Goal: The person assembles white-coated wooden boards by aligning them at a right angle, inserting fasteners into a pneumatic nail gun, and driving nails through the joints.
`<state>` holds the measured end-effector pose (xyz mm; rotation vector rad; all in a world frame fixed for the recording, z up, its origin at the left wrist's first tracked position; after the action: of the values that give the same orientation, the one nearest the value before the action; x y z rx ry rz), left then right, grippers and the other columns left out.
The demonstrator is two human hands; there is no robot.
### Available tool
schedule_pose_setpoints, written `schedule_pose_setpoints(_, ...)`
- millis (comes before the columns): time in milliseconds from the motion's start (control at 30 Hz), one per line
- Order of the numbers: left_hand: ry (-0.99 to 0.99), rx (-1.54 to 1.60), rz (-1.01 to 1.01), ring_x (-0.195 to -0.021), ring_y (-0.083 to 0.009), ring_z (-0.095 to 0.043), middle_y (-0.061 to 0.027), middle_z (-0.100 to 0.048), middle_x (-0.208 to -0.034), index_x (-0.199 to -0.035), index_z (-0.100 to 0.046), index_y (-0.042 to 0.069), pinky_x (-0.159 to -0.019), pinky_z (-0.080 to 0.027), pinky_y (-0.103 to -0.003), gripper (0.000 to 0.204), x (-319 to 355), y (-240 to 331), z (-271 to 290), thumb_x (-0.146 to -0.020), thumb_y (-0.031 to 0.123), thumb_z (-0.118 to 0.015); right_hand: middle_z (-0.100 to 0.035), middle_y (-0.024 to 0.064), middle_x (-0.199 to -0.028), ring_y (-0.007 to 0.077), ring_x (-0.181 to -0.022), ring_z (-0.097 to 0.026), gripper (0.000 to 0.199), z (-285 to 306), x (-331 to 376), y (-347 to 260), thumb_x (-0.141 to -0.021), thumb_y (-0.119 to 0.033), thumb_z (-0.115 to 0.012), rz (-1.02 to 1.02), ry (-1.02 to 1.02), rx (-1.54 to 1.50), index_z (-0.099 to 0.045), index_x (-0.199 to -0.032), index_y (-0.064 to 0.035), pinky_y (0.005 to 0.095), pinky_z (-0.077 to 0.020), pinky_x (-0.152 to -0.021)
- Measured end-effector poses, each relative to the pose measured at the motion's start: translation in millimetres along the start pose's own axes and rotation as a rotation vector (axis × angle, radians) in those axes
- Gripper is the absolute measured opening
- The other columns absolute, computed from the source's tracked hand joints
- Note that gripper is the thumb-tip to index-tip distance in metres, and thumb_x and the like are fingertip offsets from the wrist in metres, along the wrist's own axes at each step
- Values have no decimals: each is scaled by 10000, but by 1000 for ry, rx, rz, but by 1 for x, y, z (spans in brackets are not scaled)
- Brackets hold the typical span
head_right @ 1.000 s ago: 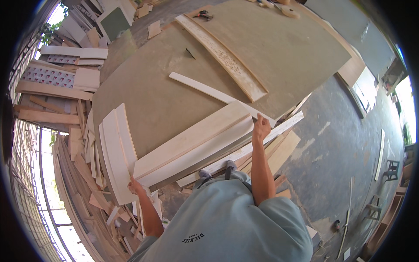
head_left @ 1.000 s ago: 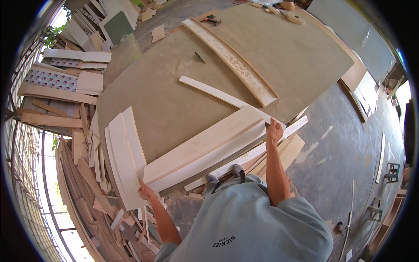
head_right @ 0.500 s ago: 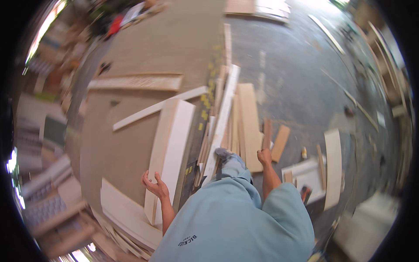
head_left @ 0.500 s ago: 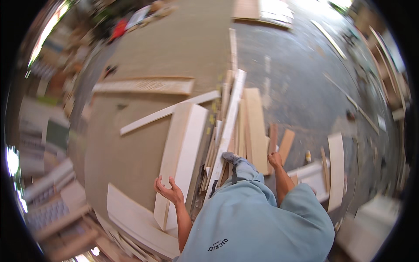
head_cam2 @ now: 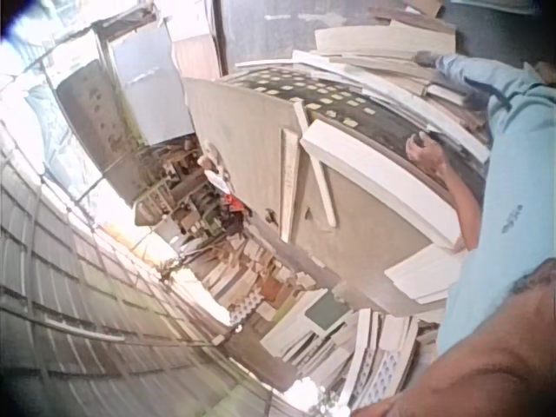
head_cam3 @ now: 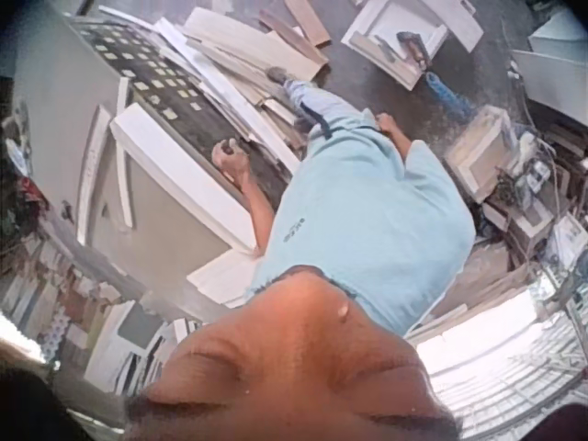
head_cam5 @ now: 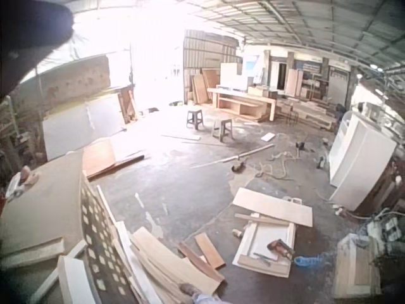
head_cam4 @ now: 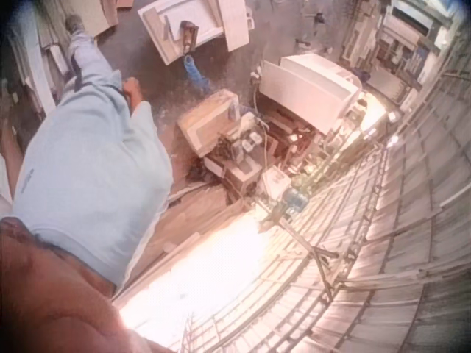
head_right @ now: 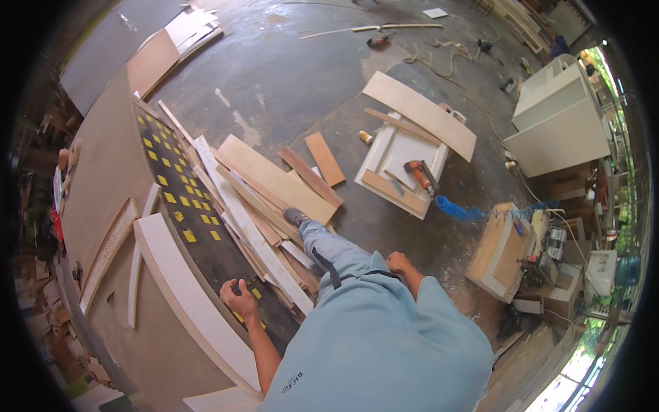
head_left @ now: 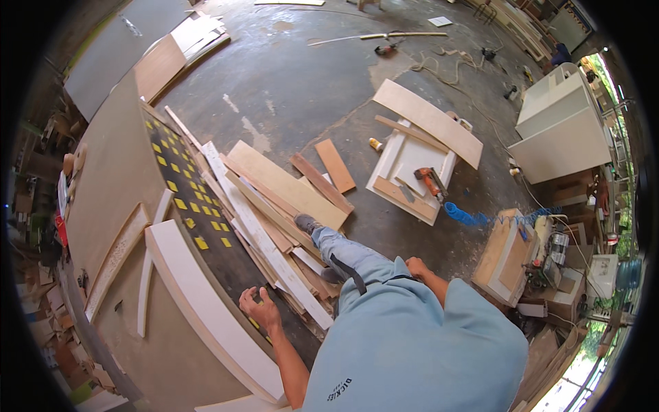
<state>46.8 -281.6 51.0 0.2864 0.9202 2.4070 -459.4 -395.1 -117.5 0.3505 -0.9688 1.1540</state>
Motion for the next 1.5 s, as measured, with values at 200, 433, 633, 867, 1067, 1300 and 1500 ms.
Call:
schedule_pose_setpoints(200,-214,61,196,-845,-271,-627,-128,-661,-878,-861,-665,-4,-799,-497,-411,198,84,-101,-100,-819,173,-744,-736,205,-866,324,-876,-727,302,56,-15,55,-793,-272,-711,4,144,-98,-759,-939,-13,400,-556,-825)
schedule_pose_setpoints(433,-659,-184,581,-774,-210,-668,-126,-724,-819,-877,-740,-5,-735,-514,-377,279,195,-175,-161,-776,253,-770,-732,206,-966,347,-961,-705,281,130,-85,89,-806,-276,-706,11,227,-216,-761,-938,-35,436,-548,-869)
schedule_pose_setpoints(633,-582,-185,782,-677,-144,-606,-48,-660,-754,-875,-698,14,-579,-479,-319,178,232,-53,-179,-878,191,-680,-676,251,-1139,429,-1070,-646,317,173,-201,150,-849,-224,-599,-102,131,-171,-703,-1089,-45,493,-516,-945)
schedule_pose_setpoints(867,-597,-253,514,-738,-102,-616,-42,-693,-838,-958,-710,-4,-673,-501,-261,168,321,14,-241,-874,141,-698,-538,204,-1355,360,-1301,-476,529,192,-390,157,-818,-189,-583,102,156,-38,-494,-1302,4,480,-395,-1073)
schedule_pose_setpoints(1067,-663,-365,464,-640,-134,-581,-55,-653,-757,-965,-668,2,-569,-482,-319,345,387,-54,-222,-932,345,-674,-488,195,-1393,330,-1325,-450,568,184,-477,156,-813,-165,-594,14,181,-51,-452,-1337,2,500,-296,-1110)
schedule_pose_setpoints(1300,-693,-395,518,-744,-168,-592,-78,-671,-839,-987,-676,9,-682,-502,-345,290,376,-29,-233,-924,292,-686,-575,195,-1251,327,-1212,-524,504,194,-486,166,-788,-168,-639,24,218,-63,-533,-1254,-5,582,-307,-1051)
schedule_pose_setpoints(1500,-731,-233,239,-793,-193,-584,-96,-672,-860,-945,-680,-4,-757,-501,-366,231,303,-3,-300,-908,223,-693,-683,190,-928,359,-1020,-616,248,195,-365,202,-803,-234,-576,212,530,-70,-626,-942,-35,539,-364,-918)
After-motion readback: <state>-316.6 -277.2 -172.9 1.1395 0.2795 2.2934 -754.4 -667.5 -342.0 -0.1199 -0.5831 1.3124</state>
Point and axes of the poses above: each hand's wrist, its own x-axis away from the middle knuckle, its own z-axis out of the back of the hand, y = z × x, the point moved 4 cm from there along -x, towards the middle knuckle
